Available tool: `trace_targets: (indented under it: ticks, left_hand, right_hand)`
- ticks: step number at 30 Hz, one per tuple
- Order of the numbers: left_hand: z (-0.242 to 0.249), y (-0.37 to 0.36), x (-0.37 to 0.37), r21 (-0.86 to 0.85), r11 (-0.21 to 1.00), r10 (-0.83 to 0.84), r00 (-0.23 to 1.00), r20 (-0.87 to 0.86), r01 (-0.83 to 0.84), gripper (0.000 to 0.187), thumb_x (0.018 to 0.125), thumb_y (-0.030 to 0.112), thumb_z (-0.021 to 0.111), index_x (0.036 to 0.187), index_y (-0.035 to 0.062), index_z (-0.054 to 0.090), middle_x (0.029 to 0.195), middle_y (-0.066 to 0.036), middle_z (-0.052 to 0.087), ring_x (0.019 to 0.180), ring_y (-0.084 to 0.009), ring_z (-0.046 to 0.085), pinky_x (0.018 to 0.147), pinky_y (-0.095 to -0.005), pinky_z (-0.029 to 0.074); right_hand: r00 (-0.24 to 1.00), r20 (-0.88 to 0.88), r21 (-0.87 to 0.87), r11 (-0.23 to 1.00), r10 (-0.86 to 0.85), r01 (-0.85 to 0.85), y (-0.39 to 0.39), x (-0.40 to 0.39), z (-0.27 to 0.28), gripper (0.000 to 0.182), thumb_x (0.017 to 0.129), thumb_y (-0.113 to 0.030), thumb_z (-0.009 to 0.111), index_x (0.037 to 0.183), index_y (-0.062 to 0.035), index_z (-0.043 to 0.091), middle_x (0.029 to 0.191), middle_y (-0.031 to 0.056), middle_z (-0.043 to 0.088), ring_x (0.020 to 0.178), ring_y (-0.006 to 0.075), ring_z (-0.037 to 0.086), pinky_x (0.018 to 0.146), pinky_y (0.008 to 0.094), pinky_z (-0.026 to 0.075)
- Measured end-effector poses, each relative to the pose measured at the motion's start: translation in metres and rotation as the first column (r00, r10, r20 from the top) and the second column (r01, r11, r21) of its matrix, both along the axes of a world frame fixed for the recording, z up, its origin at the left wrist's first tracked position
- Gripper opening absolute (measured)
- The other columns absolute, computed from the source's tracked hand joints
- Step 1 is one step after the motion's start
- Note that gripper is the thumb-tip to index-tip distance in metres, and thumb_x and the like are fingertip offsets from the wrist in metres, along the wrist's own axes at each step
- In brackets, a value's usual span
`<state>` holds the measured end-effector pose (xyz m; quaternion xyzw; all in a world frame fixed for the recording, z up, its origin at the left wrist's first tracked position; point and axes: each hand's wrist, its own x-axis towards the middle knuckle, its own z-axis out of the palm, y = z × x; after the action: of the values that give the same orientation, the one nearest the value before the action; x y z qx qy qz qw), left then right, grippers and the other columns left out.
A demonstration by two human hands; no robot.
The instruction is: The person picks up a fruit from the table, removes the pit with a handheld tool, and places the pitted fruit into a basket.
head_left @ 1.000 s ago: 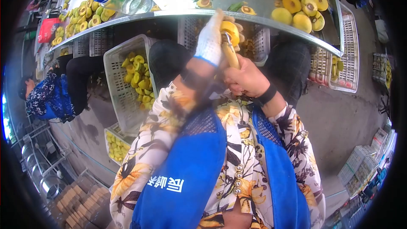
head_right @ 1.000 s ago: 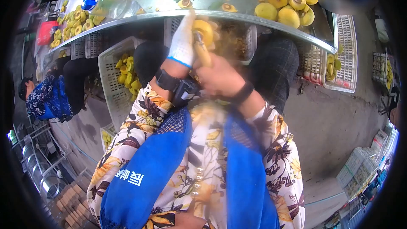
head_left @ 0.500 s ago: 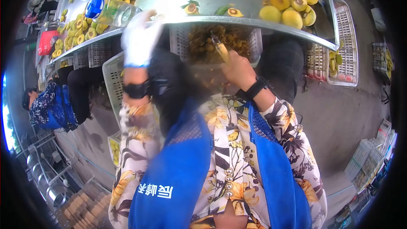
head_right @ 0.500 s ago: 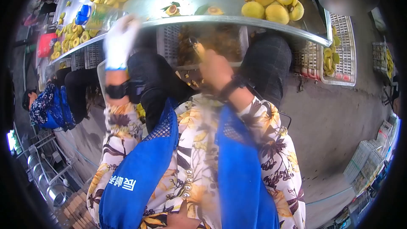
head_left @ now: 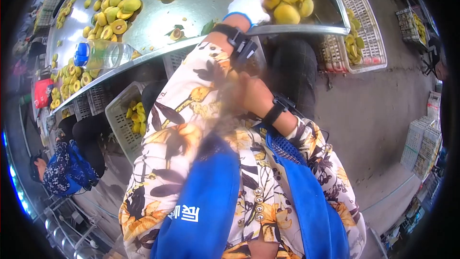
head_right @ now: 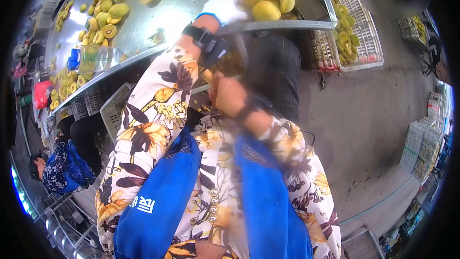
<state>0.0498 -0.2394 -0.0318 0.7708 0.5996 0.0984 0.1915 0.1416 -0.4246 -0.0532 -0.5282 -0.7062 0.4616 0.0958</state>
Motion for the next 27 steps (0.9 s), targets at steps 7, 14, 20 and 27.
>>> trace_targets:
  ticks: [7, 14, 20, 27]
  left_hand:
    - [0.024, -0.076, -0.095, -0.562, 0.827, 0.561, -0.060, 0.826, -0.016, 0.037, 0.087, 0.038, 0.054, 0.103, 0.0052, 0.058, 0.088, -0.008, 0.063, 0.077, -0.0218, 0.062, 0.054, -0.0309, 0.047]
    - [0.029, -0.150, -0.131, -0.598, 0.797, 0.576, -0.188, 0.795, -0.086, 0.055, 0.089, 0.057, 0.040, 0.109, 0.0069, 0.053, 0.091, -0.010, 0.061, 0.076, -0.0225, 0.061, 0.049, -0.0285, 0.044]
    - [0.034, -0.169, -0.107, -0.656, 0.746, 0.581, -0.374, 0.723, -0.110, 0.043, 0.093, 0.046, 0.044, 0.103, 0.0055, 0.056, 0.088, -0.009, 0.061, 0.075, -0.0179, 0.060, 0.062, -0.0302, 0.048]
    - [0.017, -0.176, -0.096, -0.586, 0.788, 0.490, -0.386, 0.782, -0.187, 0.043, 0.091, 0.041, 0.050, 0.103, 0.0000, 0.056, 0.092, -0.009, 0.059, 0.081, -0.0155, 0.058, 0.073, -0.0273, 0.048]
  right_hand:
    - [0.961, -0.076, 0.070, 0.963, 0.265, -0.260, -0.013, -0.001, 0.038, 0.020, 0.075, -0.017, 0.060, 0.087, -0.0028, 0.055, 0.067, 0.0198, 0.060, 0.063, 0.0377, 0.059, 0.058, 0.0474, 0.046]
    - [0.988, -0.136, 0.270, 0.962, 0.074, -0.035, -0.007, -0.014, 0.038, 0.019, 0.076, -0.015, 0.058, 0.085, -0.0020, 0.049, 0.066, 0.0256, 0.055, 0.066, 0.0451, 0.054, 0.058, 0.0485, 0.044]
    - [0.996, -0.090, 0.296, 0.955, 0.003, 0.024, 0.002, -0.039, 0.045, 0.021, 0.081, -0.017, 0.057, 0.086, -0.0015, 0.044, 0.067, 0.0263, 0.055, 0.068, 0.0454, 0.055, 0.058, 0.0500, 0.043]
    - [0.999, -0.009, 0.355, 0.934, -0.036, 0.037, -0.009, -0.046, 0.040, 0.019, 0.083, -0.016, 0.054, 0.088, -0.0020, 0.043, 0.066, 0.0263, 0.056, 0.066, 0.0458, 0.055, 0.058, 0.0516, 0.042]
